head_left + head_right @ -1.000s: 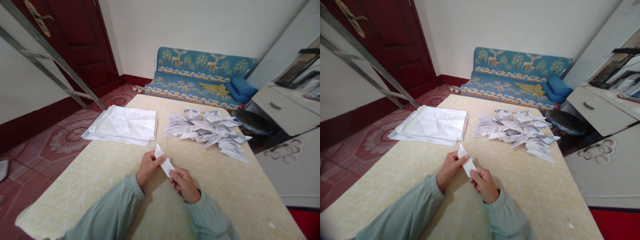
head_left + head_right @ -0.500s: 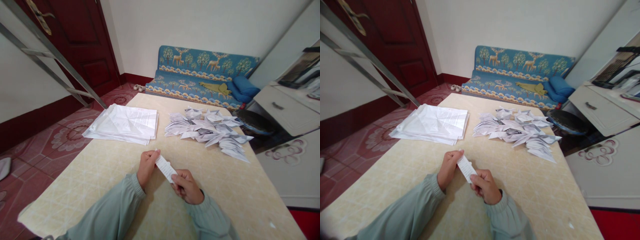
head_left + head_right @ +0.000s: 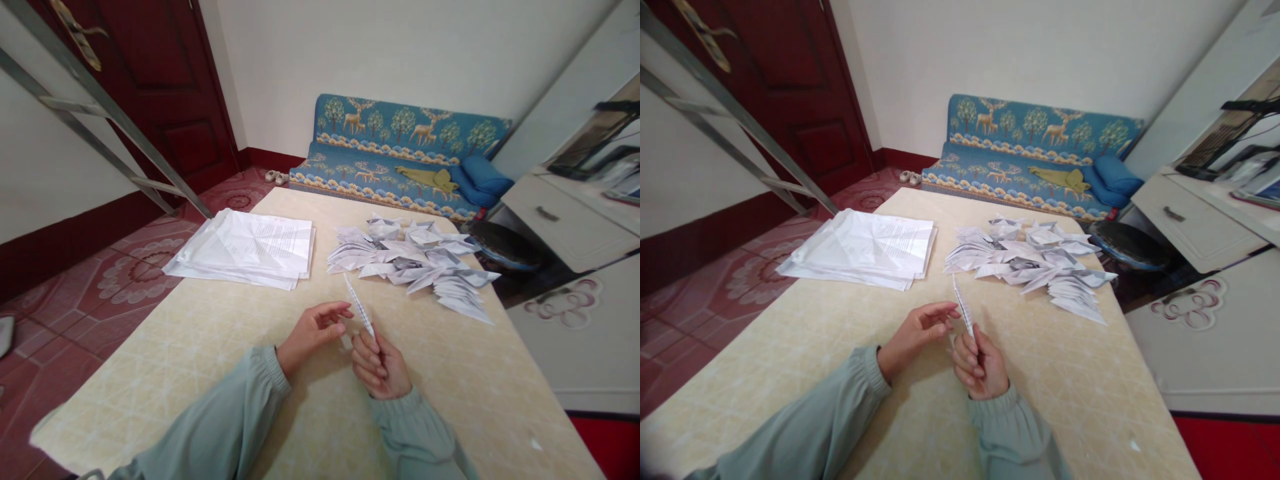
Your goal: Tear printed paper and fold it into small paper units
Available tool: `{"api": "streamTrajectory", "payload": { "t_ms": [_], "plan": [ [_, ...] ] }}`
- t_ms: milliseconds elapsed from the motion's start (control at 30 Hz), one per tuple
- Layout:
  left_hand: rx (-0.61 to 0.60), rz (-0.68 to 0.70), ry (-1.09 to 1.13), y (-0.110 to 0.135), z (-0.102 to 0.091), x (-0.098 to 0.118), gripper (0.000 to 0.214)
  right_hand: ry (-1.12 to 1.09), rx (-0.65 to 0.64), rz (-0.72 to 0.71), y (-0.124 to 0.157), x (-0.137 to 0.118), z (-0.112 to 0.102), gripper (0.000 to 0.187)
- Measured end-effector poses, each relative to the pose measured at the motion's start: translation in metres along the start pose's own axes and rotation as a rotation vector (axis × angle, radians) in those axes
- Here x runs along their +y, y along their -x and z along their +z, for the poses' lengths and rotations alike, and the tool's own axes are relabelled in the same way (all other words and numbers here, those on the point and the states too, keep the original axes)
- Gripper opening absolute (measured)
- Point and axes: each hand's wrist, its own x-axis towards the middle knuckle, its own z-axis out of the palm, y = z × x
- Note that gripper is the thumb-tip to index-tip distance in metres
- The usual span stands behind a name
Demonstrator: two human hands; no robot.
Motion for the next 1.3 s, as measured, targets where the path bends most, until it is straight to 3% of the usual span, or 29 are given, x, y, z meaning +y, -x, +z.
{"api": "streamTrajectory", "payload": {
  "t_ms": [233, 567, 900, 1100, 1300],
  "plan": [
    [-0.027, -0.023, 0.016, 0.002, 0.0, 0.002, 0.049, 0.034, 0.005, 0.088, -0.003, 0.006, 0.005, 0.044],
    [-0.065, -0.007, -0.02, 0.003, 0.005, 0.02, 0.041, 0.2, 0.11, 0.033, -0.007, 0.017, 0.01, 0.041],
    [-0.03, -0.043, 0.038, 0.004, -0.002, 0.007, 0.035, 0.245, 0.119, 0.043, -0.007, 0.019, 0.009, 0.041],
    [-0.072, -0.041, 0.008, 0.002, 0.003, 0.01, 0.025, 0.388, 0.277, -0.062, -0.008, 0.024, 0.005, 0.04],
    [0.235, 0.08, 0.01, -0.001, 0.006, -0.005, 0.032, 0.796, 0.458, -0.297, -0.008, 0.028, 0.002, 0.042]
  ]
}}
